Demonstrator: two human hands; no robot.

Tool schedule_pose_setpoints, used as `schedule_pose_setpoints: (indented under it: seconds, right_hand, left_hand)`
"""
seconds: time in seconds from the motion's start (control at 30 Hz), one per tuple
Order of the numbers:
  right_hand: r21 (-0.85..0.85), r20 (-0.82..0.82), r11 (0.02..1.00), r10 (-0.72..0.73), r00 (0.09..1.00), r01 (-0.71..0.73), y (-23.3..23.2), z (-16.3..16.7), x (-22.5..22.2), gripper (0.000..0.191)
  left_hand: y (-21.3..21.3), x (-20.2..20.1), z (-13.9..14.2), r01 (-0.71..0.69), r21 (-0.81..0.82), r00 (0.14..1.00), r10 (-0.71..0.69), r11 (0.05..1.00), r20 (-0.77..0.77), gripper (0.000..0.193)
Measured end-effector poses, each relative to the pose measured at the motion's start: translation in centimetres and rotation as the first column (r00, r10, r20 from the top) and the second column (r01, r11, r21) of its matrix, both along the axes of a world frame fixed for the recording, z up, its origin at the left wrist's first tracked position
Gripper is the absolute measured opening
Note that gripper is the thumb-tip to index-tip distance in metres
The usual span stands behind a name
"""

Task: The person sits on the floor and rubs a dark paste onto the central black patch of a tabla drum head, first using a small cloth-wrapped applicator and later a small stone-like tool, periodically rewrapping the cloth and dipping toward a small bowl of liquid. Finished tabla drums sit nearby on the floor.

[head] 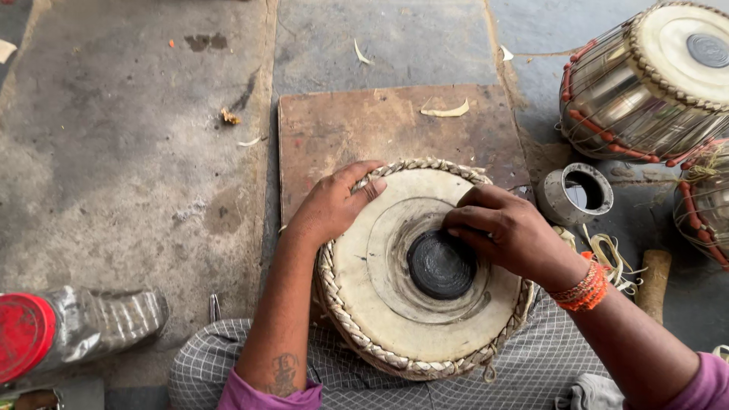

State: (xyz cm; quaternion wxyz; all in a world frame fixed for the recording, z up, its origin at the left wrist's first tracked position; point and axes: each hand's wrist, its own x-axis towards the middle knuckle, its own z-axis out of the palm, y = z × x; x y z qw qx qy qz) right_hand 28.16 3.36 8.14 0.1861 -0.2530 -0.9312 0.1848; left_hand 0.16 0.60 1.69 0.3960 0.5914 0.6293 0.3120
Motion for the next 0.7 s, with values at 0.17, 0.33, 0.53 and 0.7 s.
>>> schedule_pose_setpoints:
  seconds: [0.17,0.33,0.53,0.7]
  right_hand:
    - [0.04,0.01,0.99,-0.138,0.99,0.138,-2.0,-0.6,1.2,0.018]
    - [0.023,0.046,0.921,-0.39,0.92,0.389,-6.2,-1.8,2.6,0.015]
    - [-0.003,-0.188,0.896,-0.437,0.88,0.444,-11.8,-3.4,2.2,0.015]
    - [-0.017,-0.32,0.833,-0.529,0.786,0.554,-8.8,-4.8,1.7,0.014]
  left_hand:
    - [0.0,-0.1,-0.6,-0.044,0.023,0.999,0.044,0.999,0.016,0.05]
    - [0.0,0.1,-0.6,-0.063,0.049,0.998,0.062,0.997,0.004,0.05]
    - [-0.3,0.5,0.7,-0.132,-0.005,0.984,0.13,0.991,-0.123,0.053]
    - [-1.0,0.4,1.9,-0.22,-0.119,0.933,0.173,0.968,-0.315,0.057]
